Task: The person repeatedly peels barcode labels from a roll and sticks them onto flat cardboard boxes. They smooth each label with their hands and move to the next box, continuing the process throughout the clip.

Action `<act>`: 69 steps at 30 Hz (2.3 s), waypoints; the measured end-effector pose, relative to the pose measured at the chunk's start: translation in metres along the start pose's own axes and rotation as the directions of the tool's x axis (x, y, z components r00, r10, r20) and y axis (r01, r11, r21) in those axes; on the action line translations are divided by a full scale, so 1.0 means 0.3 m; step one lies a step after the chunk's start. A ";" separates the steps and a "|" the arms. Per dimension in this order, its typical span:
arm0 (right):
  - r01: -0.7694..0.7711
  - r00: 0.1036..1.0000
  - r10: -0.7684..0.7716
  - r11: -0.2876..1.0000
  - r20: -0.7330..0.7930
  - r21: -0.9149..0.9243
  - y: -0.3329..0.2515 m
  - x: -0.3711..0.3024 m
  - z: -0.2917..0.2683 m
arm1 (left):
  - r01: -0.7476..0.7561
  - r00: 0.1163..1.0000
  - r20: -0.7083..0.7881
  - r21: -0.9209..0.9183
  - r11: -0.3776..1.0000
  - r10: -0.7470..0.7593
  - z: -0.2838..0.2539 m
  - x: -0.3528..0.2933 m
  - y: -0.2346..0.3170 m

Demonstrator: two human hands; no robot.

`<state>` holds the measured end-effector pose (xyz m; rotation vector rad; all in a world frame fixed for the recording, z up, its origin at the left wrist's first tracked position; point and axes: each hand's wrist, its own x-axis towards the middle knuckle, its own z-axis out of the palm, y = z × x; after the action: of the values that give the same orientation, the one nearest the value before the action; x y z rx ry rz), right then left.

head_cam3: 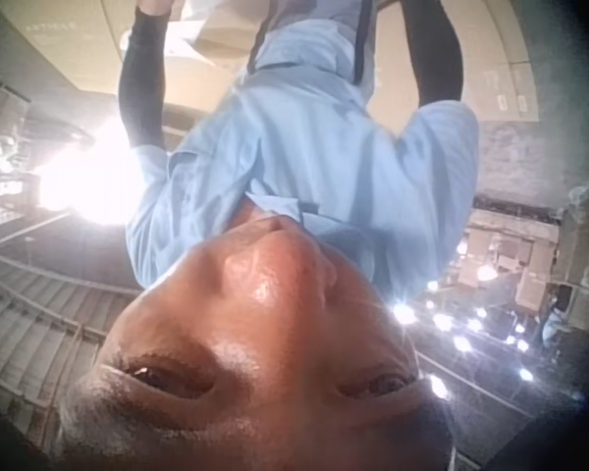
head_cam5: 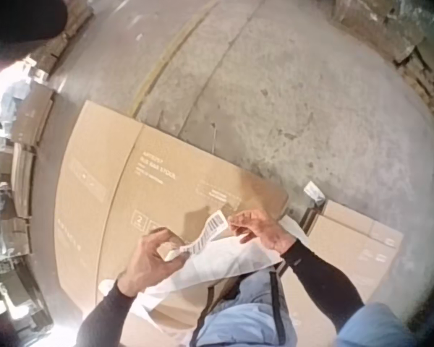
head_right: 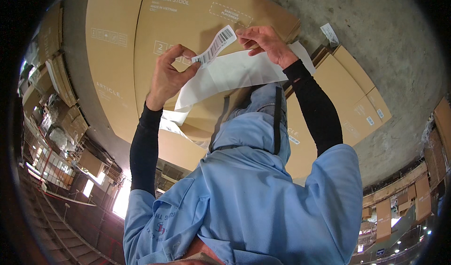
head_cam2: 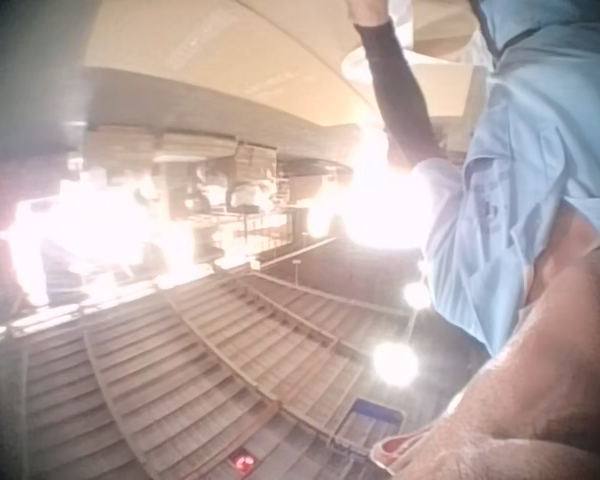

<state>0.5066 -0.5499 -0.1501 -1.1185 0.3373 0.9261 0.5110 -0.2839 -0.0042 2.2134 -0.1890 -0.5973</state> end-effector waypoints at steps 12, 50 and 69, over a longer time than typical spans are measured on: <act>-0.054 0.998 0.055 0.997 0.016 -0.058 0.044 0.061 -0.031 | -0.097 0.995 0.006 0.121 0.988 0.097 0.016 0.038 -0.065; 0.274 0.812 -0.181 0.958 -0.555 0.089 0.226 0.092 -0.032 | 0.016 0.992 -0.127 0.030 0.999 -0.012 0.268 0.453 -0.494; 0.116 0.554 -0.507 0.832 -0.660 -0.542 0.266 0.260 0.061 | 0.082 0.995 0.007 0.532 0.843 -0.102 0.127 0.619 -0.537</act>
<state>0.4877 -0.4876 -0.2424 -1.9405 0.6297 0.0905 0.6457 -0.2647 -0.2125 2.7647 -0.2968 -0.6997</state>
